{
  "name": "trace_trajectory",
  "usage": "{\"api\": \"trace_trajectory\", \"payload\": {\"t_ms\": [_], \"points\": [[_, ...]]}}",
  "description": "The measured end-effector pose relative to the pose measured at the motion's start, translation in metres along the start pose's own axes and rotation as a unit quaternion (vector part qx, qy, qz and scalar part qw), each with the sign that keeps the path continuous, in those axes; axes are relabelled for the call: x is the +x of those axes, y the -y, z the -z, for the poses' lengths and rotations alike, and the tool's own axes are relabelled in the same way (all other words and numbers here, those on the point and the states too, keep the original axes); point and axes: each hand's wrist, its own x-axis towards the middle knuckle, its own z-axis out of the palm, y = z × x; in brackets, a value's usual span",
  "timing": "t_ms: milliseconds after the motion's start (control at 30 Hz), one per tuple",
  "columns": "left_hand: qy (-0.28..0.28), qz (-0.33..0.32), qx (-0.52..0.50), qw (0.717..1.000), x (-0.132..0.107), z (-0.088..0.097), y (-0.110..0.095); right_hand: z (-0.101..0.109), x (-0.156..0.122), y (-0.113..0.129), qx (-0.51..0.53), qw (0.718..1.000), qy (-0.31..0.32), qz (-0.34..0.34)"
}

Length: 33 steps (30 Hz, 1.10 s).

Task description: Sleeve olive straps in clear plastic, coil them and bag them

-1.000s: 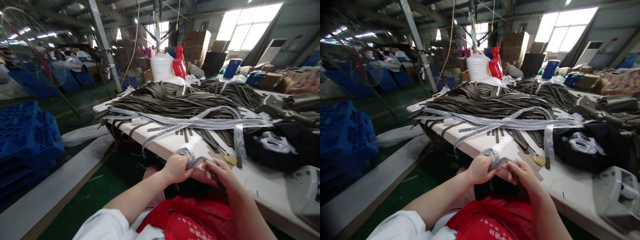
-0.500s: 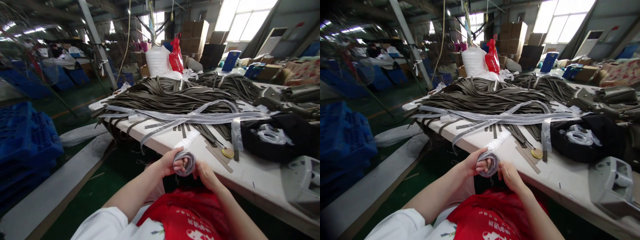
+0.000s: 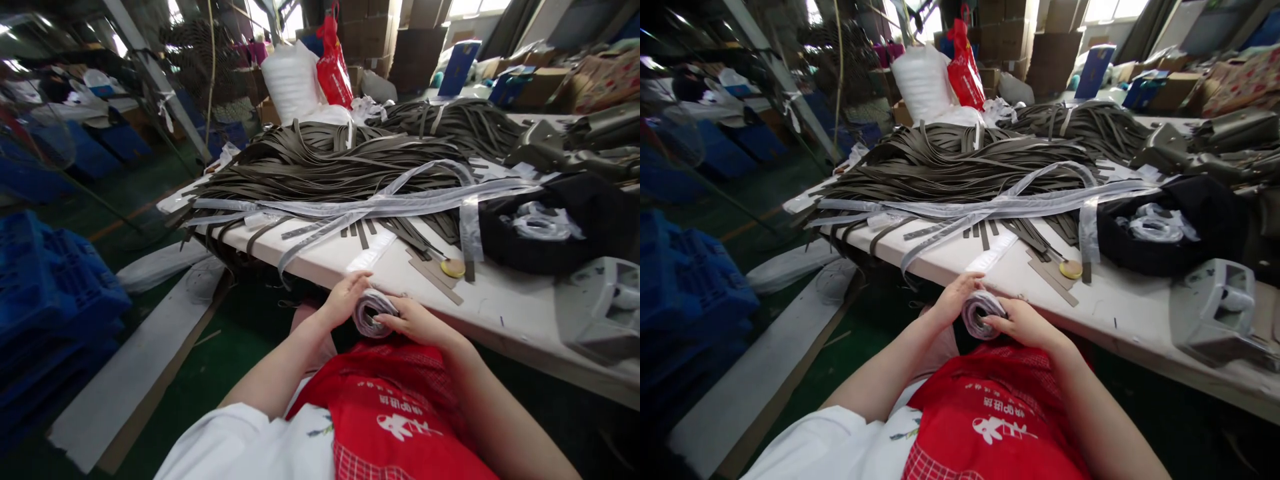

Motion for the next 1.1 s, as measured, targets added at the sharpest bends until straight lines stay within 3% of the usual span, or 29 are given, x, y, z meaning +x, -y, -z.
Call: {"api": "trace_trajectory", "payload": {"t_ms": [67,133,300,367,433,600,733,833,900,967,1033,1100], "points": [[0.079,-0.036,0.097,0.992,-0.002,-0.002,-0.004,-0.003,-0.001,-0.003,-0.011,1.0,-0.002,-0.002],[0.088,-0.044,0.133,0.986,-0.003,-0.006,-0.006,-0.009,0.0,-0.006,0.013,0.999,-0.034,-0.013],[-0.035,0.007,0.054,0.998,-0.002,-0.015,0.006,-0.017,0.001,-0.013,0.055,0.996,-0.064,-0.01],[-0.056,0.022,0.025,0.998,-0.003,-0.016,0.014,-0.014,-0.001,-0.017,0.058,0.996,-0.059,-0.025],[-0.028,0.034,0.026,0.999,-0.007,-0.015,0.021,-0.011,-0.004,-0.021,0.064,0.996,-0.036,-0.047],[0.135,0.059,0.142,0.979,-0.024,-0.016,0.03,-0.011,-0.015,-0.036,0.082,0.987,0.121,-0.073],[0.15,0.054,0.214,0.964,-0.04,-0.024,0.043,-0.027,-0.024,-0.046,0.085,0.98,0.152,-0.092],[0.157,0.106,0.207,0.96,-0.052,-0.029,0.056,-0.03,-0.03,-0.05,0.039,0.982,0.15,-0.106],[0.176,0.149,0.211,0.95,-0.058,-0.03,0.062,-0.018,-0.034,-0.052,0.001,0.988,0.104,-0.114],[0.188,0.171,0.224,0.941,-0.061,-0.029,0.062,0.005,-0.037,-0.058,-0.081,0.989,-0.026,-0.122],[0.19,0.169,0.239,0.937,-0.06,-0.028,0.06,0.032,-0.039,-0.067,-0.196,0.952,-0.185,-0.143],[0.191,0.162,0.252,0.935,-0.057,-0.027,0.056,0.054,-0.04,-0.079,-0.293,0.891,-0.296,-0.178]]}}
